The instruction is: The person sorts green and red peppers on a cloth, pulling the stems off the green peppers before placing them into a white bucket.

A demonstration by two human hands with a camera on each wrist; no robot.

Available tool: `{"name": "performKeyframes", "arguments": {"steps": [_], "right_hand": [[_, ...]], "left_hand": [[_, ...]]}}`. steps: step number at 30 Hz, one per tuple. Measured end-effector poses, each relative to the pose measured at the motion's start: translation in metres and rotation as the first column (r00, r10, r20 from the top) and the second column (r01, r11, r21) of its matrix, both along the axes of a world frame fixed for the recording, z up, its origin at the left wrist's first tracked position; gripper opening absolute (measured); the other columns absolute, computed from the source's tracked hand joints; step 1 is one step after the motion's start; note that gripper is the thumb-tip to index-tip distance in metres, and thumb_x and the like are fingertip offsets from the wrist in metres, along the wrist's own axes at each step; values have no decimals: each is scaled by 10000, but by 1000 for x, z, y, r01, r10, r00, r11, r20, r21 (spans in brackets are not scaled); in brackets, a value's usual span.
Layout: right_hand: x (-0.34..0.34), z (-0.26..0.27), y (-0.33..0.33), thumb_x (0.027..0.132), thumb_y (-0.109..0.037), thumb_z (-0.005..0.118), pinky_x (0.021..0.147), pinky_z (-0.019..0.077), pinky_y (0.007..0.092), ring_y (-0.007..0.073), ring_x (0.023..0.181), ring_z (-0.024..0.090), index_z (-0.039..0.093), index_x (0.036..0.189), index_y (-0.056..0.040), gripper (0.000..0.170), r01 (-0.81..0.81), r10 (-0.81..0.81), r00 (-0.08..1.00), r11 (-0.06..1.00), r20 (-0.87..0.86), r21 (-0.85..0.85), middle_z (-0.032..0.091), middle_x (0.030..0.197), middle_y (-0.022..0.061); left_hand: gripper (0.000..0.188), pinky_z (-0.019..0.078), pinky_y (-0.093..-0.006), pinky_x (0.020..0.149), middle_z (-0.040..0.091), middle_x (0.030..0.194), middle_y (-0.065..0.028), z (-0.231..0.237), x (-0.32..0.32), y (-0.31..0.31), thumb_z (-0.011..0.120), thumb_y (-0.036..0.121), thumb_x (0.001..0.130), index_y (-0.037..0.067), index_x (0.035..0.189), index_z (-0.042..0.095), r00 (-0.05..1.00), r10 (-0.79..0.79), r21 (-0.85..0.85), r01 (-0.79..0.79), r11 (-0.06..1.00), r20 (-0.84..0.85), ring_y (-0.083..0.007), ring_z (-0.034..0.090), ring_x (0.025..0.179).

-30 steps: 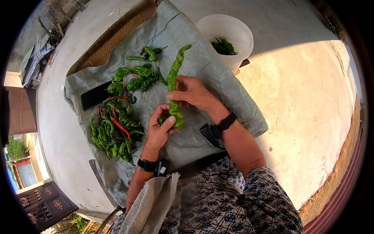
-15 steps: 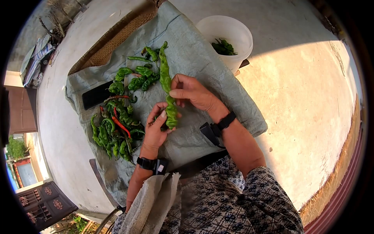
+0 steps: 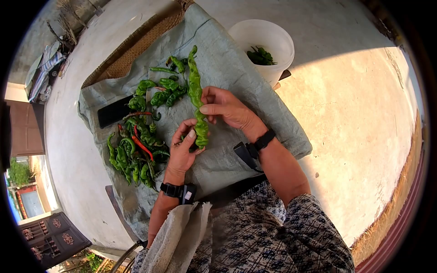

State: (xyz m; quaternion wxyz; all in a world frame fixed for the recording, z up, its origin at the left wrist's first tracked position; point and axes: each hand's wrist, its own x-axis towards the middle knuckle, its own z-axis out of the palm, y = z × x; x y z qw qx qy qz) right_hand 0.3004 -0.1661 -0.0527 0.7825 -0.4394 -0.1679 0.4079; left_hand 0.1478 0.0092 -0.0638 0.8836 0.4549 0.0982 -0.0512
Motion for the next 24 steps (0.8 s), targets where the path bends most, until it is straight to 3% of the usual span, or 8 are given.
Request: {"name": "performKeyframes", "arguments": {"steps": [5,8,12,18,21,24], "right_hand": [[3,-5,-4,933,-297,802,648,449,241,76,762,586,589,1087,-122,315,32,-30,998,999,47,-29,592,925,-39],[3,-3,-4,923,-337,803,652,425,236,68,763,559,588,1075,-127,337,77,-76,996,997,41,-26,587,919,-41],[5,-5,-5,912,-328,810,647,408,238,67,760,539,581,1076,-126,346,120,-120,992,993,33,-6,587,934,-38],[4,-7,-5,890,-317,827,644,410,247,82,769,545,574,1103,-118,386,137,-137,990,991,22,6,586,944,-23],[5,-7,-6,889,-310,823,642,413,251,89,772,550,576,1110,-114,386,141,-141,989,990,43,-4,587,949,-15],[3,-6,-6,894,-303,813,642,419,255,95,774,553,583,1147,-108,394,133,-133,991,991,32,2,590,963,-12]], "left_hand": [[395,514,-253,700,640,1135,-25,3,2,0,730,101,993,56,1356,580,998,-31,24,30,999,52,-122,620,901],[465,528,-264,852,631,1172,-31,10,3,-3,739,12,910,48,1345,579,996,-22,124,11,992,89,-129,605,1002],[528,476,-306,1036,600,1240,-53,12,4,-2,651,-97,835,41,1338,571,997,-2,116,-8,993,79,-155,568,1144],[547,506,-336,970,574,1250,-67,2,0,0,667,-77,829,27,1350,535,999,11,48,-13,999,47,-183,577,1124],[492,519,-356,966,591,1243,-77,7,0,1,599,-103,876,36,1344,539,1000,-6,32,7,999,-15,-201,599,1086],[428,534,-372,954,623,1260,-106,3,4,-2,597,-72,946,45,1353,531,999,-9,7,8,1000,50,-256,655,1124]]}}
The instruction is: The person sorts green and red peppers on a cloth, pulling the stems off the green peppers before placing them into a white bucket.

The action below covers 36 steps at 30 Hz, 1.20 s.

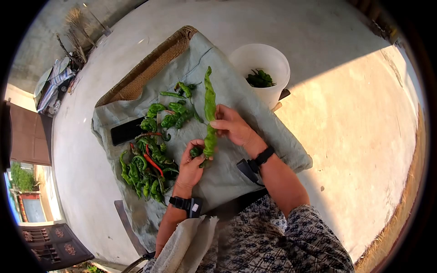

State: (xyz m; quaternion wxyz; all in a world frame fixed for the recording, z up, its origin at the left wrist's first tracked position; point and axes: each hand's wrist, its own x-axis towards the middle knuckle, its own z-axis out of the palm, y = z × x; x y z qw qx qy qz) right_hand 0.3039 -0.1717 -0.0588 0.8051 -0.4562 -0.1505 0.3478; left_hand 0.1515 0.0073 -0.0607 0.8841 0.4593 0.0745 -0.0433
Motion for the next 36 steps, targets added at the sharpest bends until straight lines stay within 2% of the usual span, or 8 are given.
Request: {"name": "performKeyframes", "arguments": {"steps": [3,6,9,12,18,24,30,36], "right_hand": [[-2,2,-1,907,-287,800,641,427,259,95,778,557,592,1200,-103,405,19,-18,1000,1000,-20,24,595,982,-17],[-3,1,1,880,-327,772,608,441,247,91,773,565,552,1323,-62,561,34,-33,999,999,-26,34,622,1058,-3],[-2,3,-1,890,-306,761,604,440,256,94,771,560,548,1333,-73,544,53,-51,998,998,-46,45,623,1065,-9],[-3,8,-2,929,-262,779,639,439,253,79,801,562,598,1283,-109,426,54,-49,996,996,-71,67,608,1011,-32],[-4,15,-3,929,-266,783,645,446,267,88,793,563,603,1267,-113,412,85,-80,994,995,-74,56,601,1001,-30],[0,33,-8,952,-216,764,638,438,283,97,773,564,592,1180,-107,305,117,-115,993,988,-29,103,599,989,-17],[15,76,-28,953,-130,774,590,460,280,103,664,559,583,1142,-75,274,351,-346,934,935,94,-45,605,940,5],[64,98,-65,960,-113,776,550,468,257,84,646,562,582,1077,-62,231,608,-587,771,794,249,-11,619,907,12]], "left_hand": [[390,544,-386,942,652,1306,-148,-3,0,-1,615,-40,992,45,1357,509,1000,4,33,-5,999,21,-324,674,1215],[345,555,-403,928,667,1333,-193,-5,-1,-1,628,3,1021,41,1333,488,999,-9,20,8,1000,37,-371,688,1231],[284,569,-398,889,694,1293,-217,-9,-1,-1,616,33,1049,39,1298,480,999,-32,44,30,999,41,-360,714,1162],[237,576,-374,842,715,1246,-219,-12,-1,-3,599,78,1081,35,1281,478,995,-70,187,56,981,71,-327,738,1100],[247,574,-344,803,729,1211,-190,-3,-3,-6,612,132,1092,33,1277,482,995,-96,214,88,973,26,-251,747,996],[214,567,-276,757,744,1132,-117,9,-4,-7,616,109,1079,47,1272,547,992,-111,347,123,930,-54,-153,704,879],[205,579,-243,720,746,1103,-82,14,-5,-12,647,101,1062,67,1263,625,996,-89,311,89,946,-14,-102,683,884],[249,578,-244,724,732,1088,-39,10,-5,-11,685,103,1043,72,1289,661,996,-93,294,87,952,5,-83,661,873]]}}
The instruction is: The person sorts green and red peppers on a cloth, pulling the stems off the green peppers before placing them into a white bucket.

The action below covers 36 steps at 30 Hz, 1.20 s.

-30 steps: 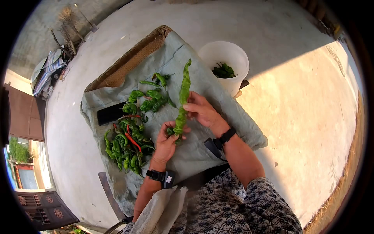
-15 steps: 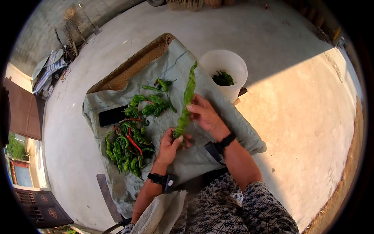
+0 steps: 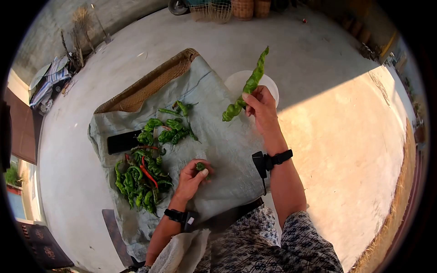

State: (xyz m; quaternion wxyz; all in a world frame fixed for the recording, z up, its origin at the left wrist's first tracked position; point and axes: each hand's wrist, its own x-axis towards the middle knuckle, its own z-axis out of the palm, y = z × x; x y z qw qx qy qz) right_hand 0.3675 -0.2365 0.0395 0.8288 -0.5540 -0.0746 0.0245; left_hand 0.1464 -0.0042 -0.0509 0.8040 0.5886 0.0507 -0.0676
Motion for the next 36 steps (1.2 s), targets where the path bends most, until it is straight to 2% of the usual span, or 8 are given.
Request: {"name": "performKeyframes", "arguments": {"steps": [3,10,16,19,26,29,34,36], "right_hand": [[36,3,-20,947,-118,786,521,452,264,83,598,544,593,1089,-37,253,177,-166,983,969,81,-173,621,861,25],[100,-1,-47,890,-193,836,508,459,273,93,616,581,649,1146,1,372,365,-271,930,773,249,-520,682,821,54],[109,-7,-45,911,-231,814,524,481,283,106,642,609,666,1165,-11,368,399,-280,917,696,286,-597,698,833,54],[94,-1,-38,917,-215,806,540,489,277,100,649,609,672,1140,-8,333,371,-279,928,725,246,-580,698,843,46],[22,6,5,971,-72,722,620,504,244,65,693,596,668,1076,-14,132,46,55,984,844,171,-535,669,851,5],[-17,0,33,958,-54,734,681,502,242,54,768,592,654,1060,-15,136,-155,246,965,816,92,-557,639,859,-5],[-59,-33,58,956,-80,752,780,515,260,61,883,606,664,1105,-35,179,-601,689,724,625,-9,-498,661,955,-15],[-68,-46,62,939,-54,755,834,521,258,70,936,613,661,1145,-35,226,-743,761,645,603,-68,-291,659,1005,-11]], "left_hand": [[279,560,-235,725,696,1042,5,2,-1,0,718,90,1020,77,1296,681,1000,9,41,-8,999,-19,-68,636,862],[362,537,-242,733,644,1058,11,5,1,0,746,7,967,66,1314,662,1000,-23,126,20,992,22,-72,621,871],[376,580,-285,744,656,1089,-29,-12,1,2,756,-60,932,61,1232,564,999,4,34,-6,999,52,-119,661,910],[339,561,-271,734,650,1062,-25,-7,2,3,755,-56,932,75,1158,537,1000,-11,16,10,1000,26,-109,644,903],[291,521,-243,748,655,1068,-7,-4,2,1,742,-26,952,85,1149,558,1000,20,-34,-20,999,6,-79,608,910],[306,524,-248,803,657,1129,-6,-8,2,1,727,-33,959,74,1204,578,999,21,-13,-20,1000,48,-87,612,983],[348,510,-272,949,636,1219,-16,-10,0,5,707,-54,956,53,1264,587,997,37,12,-38,999,74,-109,597,1139],[319,501,-280,984,626,1239,-32,-10,3,5,681,-83,953,48,1225,575,994,56,-15,-55,998,94,-112,594,1148]]}}
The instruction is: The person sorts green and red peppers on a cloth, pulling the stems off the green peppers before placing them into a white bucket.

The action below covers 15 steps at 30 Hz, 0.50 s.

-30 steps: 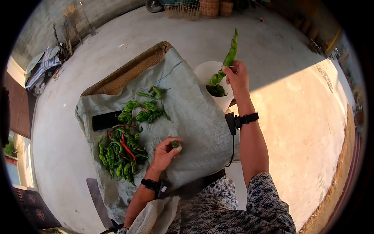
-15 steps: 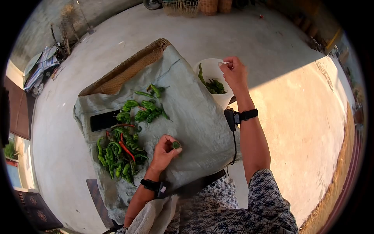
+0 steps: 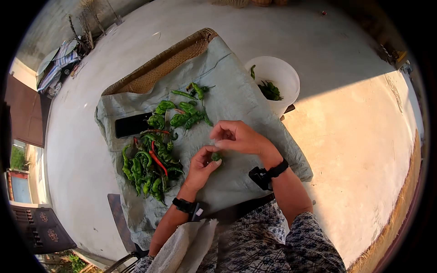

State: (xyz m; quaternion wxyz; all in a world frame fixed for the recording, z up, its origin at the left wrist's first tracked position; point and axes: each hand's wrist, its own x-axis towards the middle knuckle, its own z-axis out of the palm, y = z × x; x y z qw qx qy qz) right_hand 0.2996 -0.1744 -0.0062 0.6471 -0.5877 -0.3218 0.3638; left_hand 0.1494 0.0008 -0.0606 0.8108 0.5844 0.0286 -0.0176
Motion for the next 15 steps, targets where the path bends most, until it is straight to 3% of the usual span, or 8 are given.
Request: {"name": "performKeyframes", "arguments": {"steps": [2,5,7,11,15], "right_hand": [[-6,0,1,911,-56,787,846,523,260,74,949,617,679,1186,-32,296,-81,95,988,990,-125,116,664,1052,-7],[-10,-6,-3,906,-123,834,748,509,238,47,850,616,695,1213,-30,350,-149,149,989,989,1,-22,688,1045,-28],[-12,-10,-1,891,-136,854,741,505,235,43,834,613,696,1234,-31,392,-146,150,986,988,72,-53,684,1023,-33],[-13,-24,3,894,-150,859,697,488,226,51,784,596,698,1212,-34,375,-100,106,988,993,115,-60,662,962,-33],[-18,-33,5,932,-160,819,624,462,223,62,743,574,652,1137,-48,287,-19,28,990,997,-138,69,629,918,-23]], "left_hand": [[352,491,-278,997,599,1228,-28,1,0,0,692,-72,953,51,1246,542,999,30,-56,-32,998,-34,-112,581,1144],[415,519,-295,974,572,1209,-32,-5,2,0,729,-24,958,59,1291,496,998,47,-61,-50,997,-46,-124,586,1119],[429,582,-326,929,623,1247,-58,-27,3,3,760,38,973,42,1325,515,999,36,-34,-35,999,2,-150,625,1149],[391,587,-324,894,628,1201,-59,-24,2,3,741,63,999,46,1316,514,998,65,-33,-65,997,-25,-152,655,1070],[304,563,-300,823,650,1165,-61,-6,1,2,655,113,1061,62,1324,510,992,51,-127,-66,990,-115,-162,682,968]]}}
